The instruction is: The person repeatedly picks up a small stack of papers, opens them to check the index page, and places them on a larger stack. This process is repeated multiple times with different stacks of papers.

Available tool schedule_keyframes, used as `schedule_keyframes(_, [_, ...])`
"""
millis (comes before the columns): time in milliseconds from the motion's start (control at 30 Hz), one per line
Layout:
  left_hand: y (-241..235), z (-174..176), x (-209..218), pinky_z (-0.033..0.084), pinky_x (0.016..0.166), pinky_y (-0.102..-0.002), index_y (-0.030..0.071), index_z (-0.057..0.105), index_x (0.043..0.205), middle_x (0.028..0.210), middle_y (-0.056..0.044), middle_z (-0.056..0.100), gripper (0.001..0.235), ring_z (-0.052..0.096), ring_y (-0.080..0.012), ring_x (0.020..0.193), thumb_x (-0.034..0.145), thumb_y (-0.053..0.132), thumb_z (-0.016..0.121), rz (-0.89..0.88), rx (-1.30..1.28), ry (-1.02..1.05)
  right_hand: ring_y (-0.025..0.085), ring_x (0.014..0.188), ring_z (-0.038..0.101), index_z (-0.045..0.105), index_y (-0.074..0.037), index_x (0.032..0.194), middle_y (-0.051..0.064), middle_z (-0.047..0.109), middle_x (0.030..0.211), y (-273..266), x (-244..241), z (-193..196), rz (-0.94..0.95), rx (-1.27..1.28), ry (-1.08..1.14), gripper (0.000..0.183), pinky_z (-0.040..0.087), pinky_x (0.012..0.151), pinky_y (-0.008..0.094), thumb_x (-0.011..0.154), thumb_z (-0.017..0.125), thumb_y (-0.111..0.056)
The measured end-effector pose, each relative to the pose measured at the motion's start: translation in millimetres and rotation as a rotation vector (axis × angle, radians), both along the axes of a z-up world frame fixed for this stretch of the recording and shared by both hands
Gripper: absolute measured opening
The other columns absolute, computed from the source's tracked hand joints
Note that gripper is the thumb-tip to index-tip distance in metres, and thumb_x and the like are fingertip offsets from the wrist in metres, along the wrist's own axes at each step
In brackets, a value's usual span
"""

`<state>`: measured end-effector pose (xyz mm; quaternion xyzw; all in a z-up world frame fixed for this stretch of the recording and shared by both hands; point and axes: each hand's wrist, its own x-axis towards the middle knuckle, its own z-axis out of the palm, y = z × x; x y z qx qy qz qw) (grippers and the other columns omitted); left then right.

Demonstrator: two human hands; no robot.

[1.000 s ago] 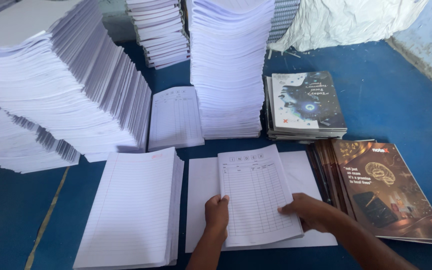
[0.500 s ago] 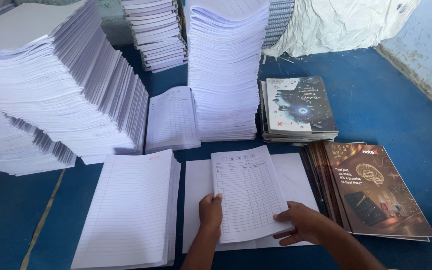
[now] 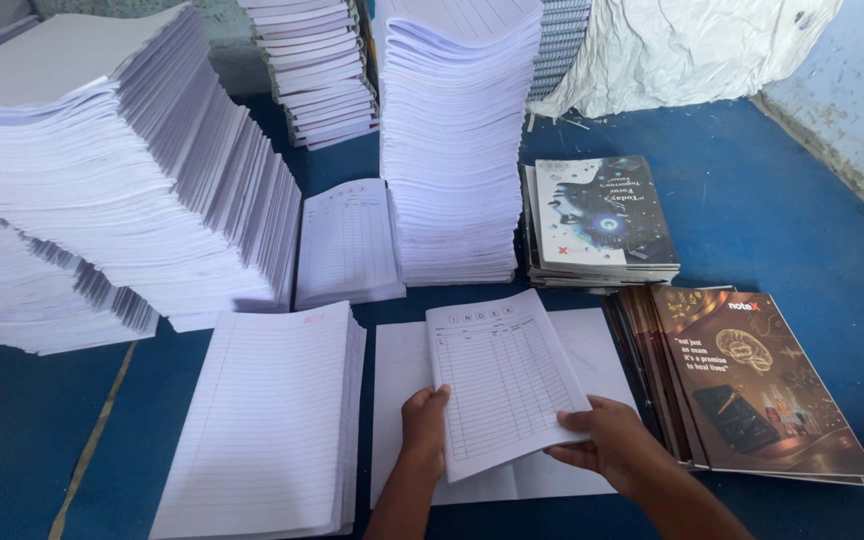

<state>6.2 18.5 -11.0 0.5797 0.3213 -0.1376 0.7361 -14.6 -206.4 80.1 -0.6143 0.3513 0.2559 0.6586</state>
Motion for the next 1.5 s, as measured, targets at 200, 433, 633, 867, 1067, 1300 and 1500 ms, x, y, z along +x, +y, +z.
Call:
schedule_keyframes(200, [4.6,7.9,3.1,0.061,0.079,-0.035,-0.008,0.059,0.13,0.109,-0.028,0.072,0.049,0.077,-0.0338,0.096,0.097,0.028,0.054,-0.024,-0.039,0.004,0.031,0.089,0.073,0.037,0.003,0.15,0.029,0.067,0.11,-3.8,4.2,2.5,-0.001,-0.002,-0.008,0.057,0.065,0.077,0.036,0.098,0.055,-0.007])
schedule_keyframes(433, [1.7,8.1,2.4,0.064,0.08,-0.037,-0.006,0.051,0.137,0.117,-0.03,0.069,0.051,0.076,-0.0339,0.101,0.098,0.028,0.054,-0.06,-0.216,-0.008,0.032,0.091,0.074,0.038,0.001,0.148,0.029,0.068,0.113,-6.6,5.1,9.1,0.018,0.043,-0.012,0.055,0.065,0.079,0.038,0.098,0.055,-0.01])
schedule_keyframes(633, [0.9,7.7,2.0,0.065,0.079,-0.039,-0.006,0.054,0.136,0.117,-0.028,0.07,0.05,0.076,-0.0335,0.1,0.098,0.026,0.053,-0.074,-0.132,-0.001,0.032,0.092,0.076,0.045,0.003,0.141,0.03,0.071,0.111,-8.7,-0.7,17.7,0.127,0.01,0.023,0.044,0.066,0.081,0.04,0.101,0.053,-0.015])
schedule_keyframes(867, [-4.1,19.9,1.4,0.063,0.078,-0.036,-0.005,0.055,0.136,0.113,-0.028,0.071,0.052,0.076,-0.0349,0.098,0.095,0.028,0.055,-0.044,-0.142,-0.068,0.031,0.09,0.073,0.027,-0.001,0.157,0.031,0.071,0.109,-0.8,-4.1,30.4,0.023,-0.111,-0.017,0.062,0.064,0.08,0.04,0.1,0.051,-0.011])
schedule_keyframes(1067, [2.1,19.7,3.5,0.06,0.083,-0.031,-0.003,0.057,0.136,0.115,-0.024,0.071,0.068,0.076,-0.0247,0.101,0.098,0.051,0.043,0.067,-0.304,-0.15,0.03,0.088,0.075,0.037,-0.001,0.153,0.028,0.073,0.109,-9.0,-5.3,45.9,0.004,-0.061,-0.133,0.059,0.064,0.077,0.036,0.1,0.057,-0.014])
schedule_keyframes(1300, [8.7,-5.1,5.9,0.057,0.078,-0.033,-0.002,0.075,0.108,0.091,-0.012,0.077,0.042,0.074,-0.0232,0.086,0.101,0.033,0.053,-0.142,0.356,-0.021,0.025,0.079,0.074,0.055,0.004,0.14,0.024,0.074,0.102,-29.1,1.0,63.0,0.035,0.143,-0.35,0.056,0.064,0.068,0.032,0.09,0.065,-0.019])
schedule_keyframes(1500, [15.0,-5.9,8.5,0.065,0.059,-0.031,-0.001,0.069,0.11,0.089,-0.015,0.078,0.028,0.077,-0.0194,0.068,0.101,0.02,0.052,-0.173,0.228,-0.079,0.028,0.075,0.075,0.053,0.008,0.138,0.027,0.075,0.095,-35.2,16.7,110.6,0.037,0.112,-0.445,0.059,0.063,0.063,0.032,0.088,0.063,-0.02])
